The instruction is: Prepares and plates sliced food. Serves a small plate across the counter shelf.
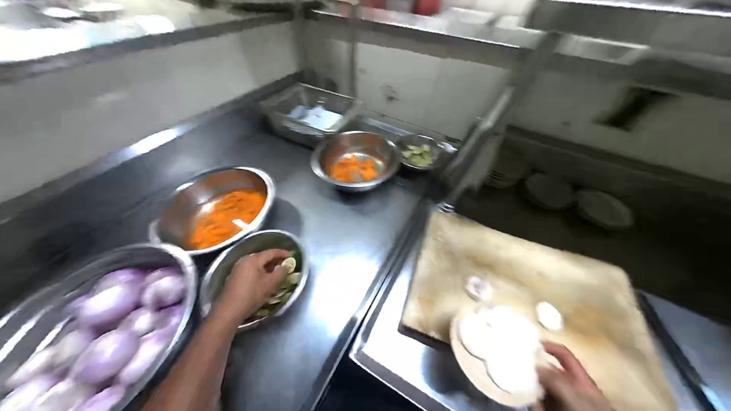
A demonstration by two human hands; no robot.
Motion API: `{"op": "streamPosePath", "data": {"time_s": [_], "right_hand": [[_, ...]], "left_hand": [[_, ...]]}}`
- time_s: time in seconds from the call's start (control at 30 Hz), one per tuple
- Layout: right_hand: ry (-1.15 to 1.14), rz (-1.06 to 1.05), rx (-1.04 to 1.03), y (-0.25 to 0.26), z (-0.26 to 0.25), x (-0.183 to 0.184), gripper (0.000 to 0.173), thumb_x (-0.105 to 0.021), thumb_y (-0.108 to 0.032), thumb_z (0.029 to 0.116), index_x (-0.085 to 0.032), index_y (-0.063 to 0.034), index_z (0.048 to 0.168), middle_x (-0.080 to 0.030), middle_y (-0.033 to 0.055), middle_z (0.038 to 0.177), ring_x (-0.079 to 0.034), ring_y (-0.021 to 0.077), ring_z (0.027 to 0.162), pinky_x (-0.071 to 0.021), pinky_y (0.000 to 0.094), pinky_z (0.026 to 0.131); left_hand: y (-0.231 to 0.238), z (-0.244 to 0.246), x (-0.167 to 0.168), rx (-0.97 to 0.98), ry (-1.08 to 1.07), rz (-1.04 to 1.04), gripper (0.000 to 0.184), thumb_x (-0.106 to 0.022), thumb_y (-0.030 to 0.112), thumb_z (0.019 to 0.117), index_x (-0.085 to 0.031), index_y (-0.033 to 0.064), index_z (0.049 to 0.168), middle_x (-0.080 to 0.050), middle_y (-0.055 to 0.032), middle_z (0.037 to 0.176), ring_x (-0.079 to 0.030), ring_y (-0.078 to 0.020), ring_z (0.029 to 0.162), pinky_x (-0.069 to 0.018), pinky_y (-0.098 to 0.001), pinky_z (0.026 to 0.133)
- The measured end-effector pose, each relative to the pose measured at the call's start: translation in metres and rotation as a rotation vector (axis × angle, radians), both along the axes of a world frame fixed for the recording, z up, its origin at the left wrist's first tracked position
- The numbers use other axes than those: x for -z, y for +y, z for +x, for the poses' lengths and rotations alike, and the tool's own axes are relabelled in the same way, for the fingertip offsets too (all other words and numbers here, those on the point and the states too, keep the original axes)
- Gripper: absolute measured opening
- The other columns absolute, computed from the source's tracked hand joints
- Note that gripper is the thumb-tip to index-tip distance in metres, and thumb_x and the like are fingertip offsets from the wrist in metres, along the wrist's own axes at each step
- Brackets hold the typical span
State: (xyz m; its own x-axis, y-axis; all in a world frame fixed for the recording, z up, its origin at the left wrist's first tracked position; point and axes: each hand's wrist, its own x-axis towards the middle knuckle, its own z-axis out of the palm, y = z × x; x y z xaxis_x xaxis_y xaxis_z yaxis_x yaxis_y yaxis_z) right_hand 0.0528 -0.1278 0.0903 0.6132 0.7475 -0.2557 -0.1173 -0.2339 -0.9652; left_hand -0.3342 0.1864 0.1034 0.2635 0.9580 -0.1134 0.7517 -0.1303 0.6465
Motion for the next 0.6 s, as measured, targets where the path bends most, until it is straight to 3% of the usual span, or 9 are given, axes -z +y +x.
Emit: {"op": "streamPosePath", "data": {"time_s": [0.07, 0.17, 0.23, 0.33, 0.47, 0.6], "right_hand": [[0.069, 0.02, 0.038, 0.001, -0.004, 0.0, 0.039, -0.05, -0.001, 0.0887, -0.047, -0.0048, 0.128, -0.07, 0.0039, 0.079, -0.064, 0.0117, 0.053, -0.0533, 0.0282, 0.044], [0.145, 0.091, 0.013, -0.002, -0.004, 0.004, 0.037, -0.05, -0.002, 0.0867, -0.047, -0.0055, 0.123, -0.069, 0.0046, 0.074, -0.063, 0.0122, 0.05, -0.0524, 0.0278, 0.042], [0.187, 0.117, 0.012, -0.008, -0.001, 0.005, 0.034, -0.05, -0.002, 0.0859, -0.047, -0.0059, 0.12, -0.068, 0.0047, 0.071, -0.062, 0.0117, 0.048, -0.0517, 0.0268, 0.041], [0.221, 0.143, 0.024, -0.024, 0.007, 0.004, 0.033, -0.052, -0.002, 0.086, -0.048, -0.0063, 0.118, -0.066, 0.0042, 0.069, -0.061, 0.0116, 0.047, -0.0515, 0.0264, 0.04], [0.254, 0.186, 0.047, -0.049, 0.025, 0.005, 0.033, -0.055, -0.006, 0.0858, -0.047, -0.0066, 0.118, -0.066, 0.005, 0.069, -0.062, 0.0126, 0.048, -0.0516, 0.027, 0.04], [0.27, 0.213, 0.089, -0.073, 0.044, 0.006, 0.034, -0.056, -0.006, 0.0849, -0.047, -0.0071, 0.117, -0.065, 0.0042, 0.069, -0.062, 0.0121, 0.048, -0.0514, 0.0266, 0.04]], "left_hand": [[-0.03, 0.052, -0.011, 0.165, -0.157, -0.092, 0.024, -0.071, 0.011, 0.0955, -0.071, 0.0072, 0.119, -0.073, -0.01, 0.103, -0.071, -0.0213, 0.085, -0.0599, -0.0455, 0.079], [-0.085, 0.141, -0.026, 0.532, -0.342, -0.241, 0.024, -0.068, 0.012, 0.0948, -0.072, 0.0038, 0.117, -0.072, -0.0089, 0.111, -0.071, -0.016, 0.096, -0.0603, -0.0361, 0.087], [-0.114, 0.194, -0.034, 0.81, -0.354, -0.225, 0.023, -0.065, 0.013, 0.0965, -0.072, 0.0023, 0.116, -0.071, -0.0117, 0.114, -0.07, -0.0174, 0.102, -0.0583, -0.0351, 0.092], [-0.149, 0.255, -0.054, 1.108, -0.188, -0.16, 0.026, -0.064, 0.012, 0.0987, -0.069, -0.0015, 0.12, -0.067, -0.0195, 0.117, -0.067, -0.0271, 0.104, -0.0552, -0.0405, 0.095], [-0.179, 0.304, -0.066, 1.252, -0.045, -0.106, 0.024, -0.064, 0.012, 0.0999, -0.067, -0.0021, 0.119, -0.068, -0.0195, 0.109, -0.067, -0.0297, 0.1, -0.0533, -0.0434, 0.094], [-0.199, 0.335, -0.065, 1.264, -0.029, -0.065, 0.028, -0.055, 0.012, 0.1045, -0.066, 0.004, 0.129, -0.072, -0.016, 0.107, -0.07, -0.0281, 0.098, -0.0543, -0.0457, 0.093]]}}
